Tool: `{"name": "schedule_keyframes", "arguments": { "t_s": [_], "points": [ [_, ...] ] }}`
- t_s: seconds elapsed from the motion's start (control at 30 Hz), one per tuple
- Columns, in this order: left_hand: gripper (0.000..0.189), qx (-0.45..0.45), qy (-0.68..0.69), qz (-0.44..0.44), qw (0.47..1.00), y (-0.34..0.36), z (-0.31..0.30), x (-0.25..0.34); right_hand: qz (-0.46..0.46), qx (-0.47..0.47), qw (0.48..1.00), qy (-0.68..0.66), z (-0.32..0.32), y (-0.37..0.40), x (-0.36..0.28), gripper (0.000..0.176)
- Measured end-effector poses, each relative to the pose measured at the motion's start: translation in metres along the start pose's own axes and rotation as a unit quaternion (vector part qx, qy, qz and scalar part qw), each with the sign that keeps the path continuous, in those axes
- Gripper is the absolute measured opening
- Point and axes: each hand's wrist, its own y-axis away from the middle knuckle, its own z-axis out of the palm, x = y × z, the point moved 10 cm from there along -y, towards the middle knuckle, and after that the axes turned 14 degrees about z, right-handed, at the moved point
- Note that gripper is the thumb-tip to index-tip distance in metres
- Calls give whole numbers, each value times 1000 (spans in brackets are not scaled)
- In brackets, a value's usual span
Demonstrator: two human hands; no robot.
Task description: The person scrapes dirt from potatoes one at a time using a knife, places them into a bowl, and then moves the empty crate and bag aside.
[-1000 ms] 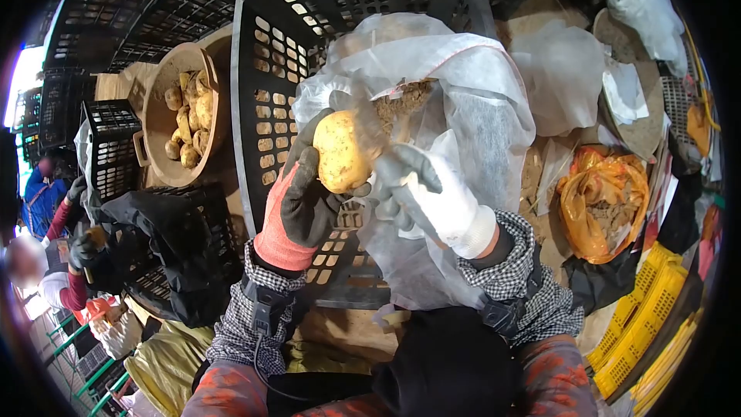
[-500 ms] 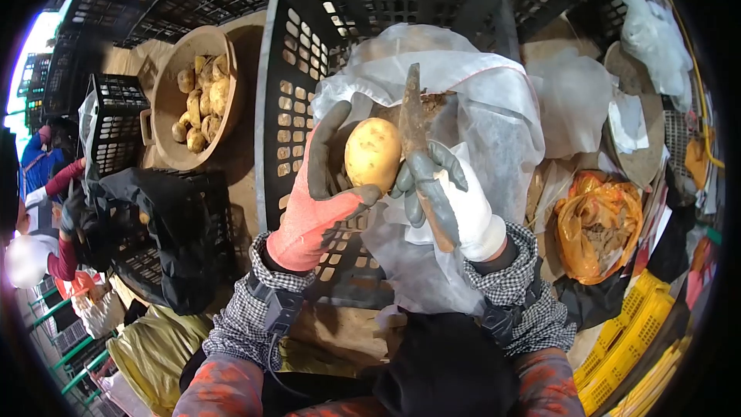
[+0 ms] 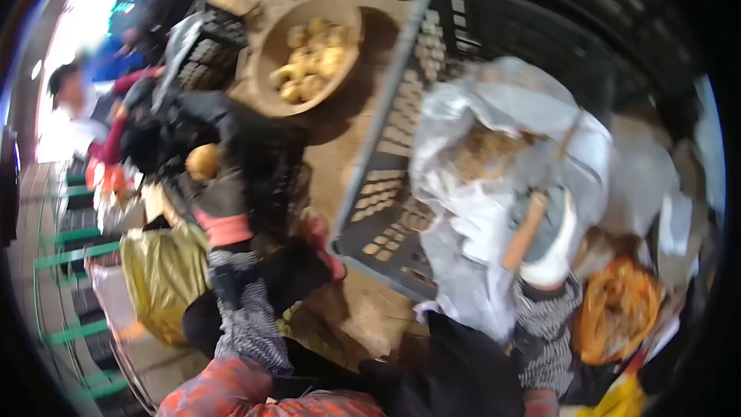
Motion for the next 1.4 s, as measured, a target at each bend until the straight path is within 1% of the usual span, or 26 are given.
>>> {"name": "schedule_keyframes", "arguments": {
  "t_s": [0.03, 0.07, 0.1, 0.17, 0.23, 0.27, 0.33, 0.4, 0.43, 0.47, 0.5, 0.53, 0.57, 0.63, 0.73, 0.77, 0.83, 0.87, 0.93, 0.97, 1.03, 1.17, 1.23, 1.3, 1.33, 1.4],
  "points": [
    [54, 52, 351, -128, 926, 11, 17, -17, -14, -114, 993, 38, 11, 1, -4, 32],
    [53, 56, 322, -144, 934, 17, 35, -28, -29, -225, 972, 64, 47, 9, -7, 32],
    [52, 59, 289, -156, 943, 20, 53, -35, -92, -139, 980, 112, 38, 5, -19, 29],
    [43, -138, 41, -143, 979, 49, 141, -51, -194, -108, 964, 146, 47, 13, -40, 30],
    [35, -478, 32, -218, 850, 108, 256, -68, -220, -93, 963, 126, 44, 15, -50, 30],
    [27, -559, -40, -228, 796, 141, 289, -86, -225, -83, 962, 127, 44, 15, -53, 30],
    [32, -784, -102, -99, 604, 207, 342, -125, -205, -108, 971, 55, 44, 12, -52, 30],
    [43, -859, -256, -36, 441, 236, 358, -216, -186, -112, 976, 36, 40, 8, -50, 31],
    [36, -832, -319, 5, 454, 214, 380, -233, -160, -123, 979, 18, 39, 4, -47, 31],
    [34, -768, -375, 45, 518, 180, 400, -261, -157, -104, 982, 17, 36, 3, -47, 31],
    [33, -651, -308, 77, 690, 133, 416, -260, -157, -95, 983, 15, 35, 3, -48, 31],
    [33, -600, -390, 148, 683, 96, 430, -275, -163, -100, 981, 19, 37, 4, -48, 31],
    [35, -503, -344, 169, 775, 57, 439, -246, -167, -106, 980, 23, 39, 6, -49, 30],
    [37, -534, -351, 277, 717, 34, 458, -221, -151, -99, 983, 19, 37, 3, -46, 30],
    [38, -553, -249, 192, 772, 50, 439, -220, -151, -104, 983, 24, 40, 3, -48, 32],
    [40, -583, -330, -37, 742, 66, 420, -234, -145, -98, 984, 18, 39, 2, -47, 32],
    [44, -723, -404, -74, 555, 109, 400, -283, -140, -84, 987, 9, 34, 3, -44, 33],
    [44, -726, -401, -76, 553, 119, 396, -294, -134, -85, 987, 8, 36, 3, -43, 33],
    [53, -729, -447, 46, 516, 132, 402, -301, -126, -84, 988, 23, 36, 3, -44, 34],
    [53, -729, -446, 46, 517, 137, 402, -310, -126, -83, 988, 24, 38, 4, -44, 34],
    [50, -619, -424, 246, 614, 122, 427, -295, -113, -56, 991, 50, 40, 3, -39, 31],
    [60, -566, -441, 280, 637, 128, 440, -311, -104, -46, 992, 61, 39, 1, -37, 30],
    [61, -563, -450, 244, 649, 120, 446, -320, -98, -60, 991, 70, 40, -1, -36, 29],
    [66, -673, -375, 190, 608, 122, 454, -346, -104, -62, 990, 65, 40, 0, -37, 32],
    [69, -722, -415, 153, 532, 123, 450, -362, -109, -70, 990, 59, 41, 0, -38, 35],
    [68, -742, -414, 156, 504, 131, 440, -345, -102, -66, 991, 52, 40, 0, -37, 30]
  ]
}}
